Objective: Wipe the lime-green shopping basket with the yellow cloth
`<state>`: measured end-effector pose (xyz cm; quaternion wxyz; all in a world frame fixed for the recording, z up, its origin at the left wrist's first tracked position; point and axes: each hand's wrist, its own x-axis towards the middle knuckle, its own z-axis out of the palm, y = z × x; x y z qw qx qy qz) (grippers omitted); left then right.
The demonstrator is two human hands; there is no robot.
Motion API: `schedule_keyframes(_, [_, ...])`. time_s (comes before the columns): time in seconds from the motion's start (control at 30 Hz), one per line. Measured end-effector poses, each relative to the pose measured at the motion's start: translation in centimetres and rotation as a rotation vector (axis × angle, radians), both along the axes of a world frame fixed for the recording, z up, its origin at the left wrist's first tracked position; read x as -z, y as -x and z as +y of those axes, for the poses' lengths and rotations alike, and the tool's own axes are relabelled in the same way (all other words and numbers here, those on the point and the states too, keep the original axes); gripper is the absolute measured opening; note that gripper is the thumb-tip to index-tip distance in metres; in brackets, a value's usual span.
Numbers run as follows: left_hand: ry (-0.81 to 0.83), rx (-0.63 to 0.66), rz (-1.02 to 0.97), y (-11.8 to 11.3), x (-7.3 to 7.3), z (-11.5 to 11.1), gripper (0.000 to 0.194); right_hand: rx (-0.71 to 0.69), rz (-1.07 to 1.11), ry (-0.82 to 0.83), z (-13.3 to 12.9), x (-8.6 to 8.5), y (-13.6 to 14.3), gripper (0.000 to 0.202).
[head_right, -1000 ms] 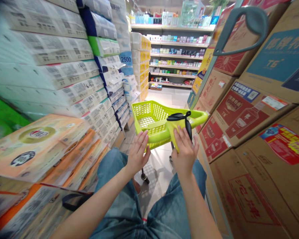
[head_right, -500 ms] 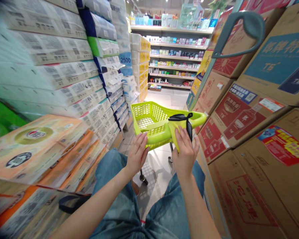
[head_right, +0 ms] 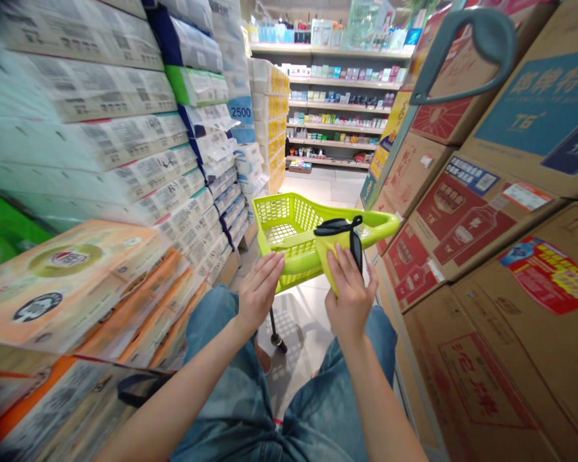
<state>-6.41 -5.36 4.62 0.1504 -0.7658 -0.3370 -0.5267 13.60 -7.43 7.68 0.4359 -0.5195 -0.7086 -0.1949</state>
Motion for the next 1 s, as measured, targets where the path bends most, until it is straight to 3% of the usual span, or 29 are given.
schedule_keyframes(0.1, [0.004, 0.003, -0.011, -0.4, 0.1, 0.0, 0.054, 0.016, 0.026, 0.026, -0.2, -0.2, 1.1, 0.071])
schedule_keyframes(0.27, [-0.020, -0.009, -0.021, -0.3, 0.6, 0.1, 0.055, -0.162, -0.062, 0.065, -2.5, 0.6, 4.6, 0.067])
schedule_keyframes(0.37, [-0.019, -0.016, 0.004, 0.0, 0.5, 0.2, 0.055, -0.161, -0.105, 0.022, -1.5, 0.7, 2.8, 0.067])
schedule_keyframes(0.53, [-0.021, -0.012, 0.006, -0.2, 0.3, 0.1, 0.056, 0.038, 0.004, -0.023, 1.0, -0.1, -0.7, 0.072])
schedule_keyframes(0.6, [-0.016, -0.014, -0.005, -0.5, 0.4, 0.1, 0.056, 0.047, 0.035, 0.005, 0.5, -0.1, 0.2, 0.075])
schedule_keyframes(0.73, [-0.014, -0.015, -0.011, -0.6, 0.6, 0.1, 0.055, -0.118, -0.037, 0.059, -1.8, 0.4, 3.4, 0.072])
schedule_keyframes(0.8, [-0.016, -0.014, 0.000, -0.4, 0.6, 0.1, 0.055, -0.170, -0.087, 0.037, -2.0, 0.7, 3.3, 0.069])
schedule_keyframes(1.0, [-0.014, -0.019, 0.013, -0.3, 0.3, 0.1, 0.054, 0.038, 0.005, -0.015, 1.0, 0.3, -2.0, 0.070])
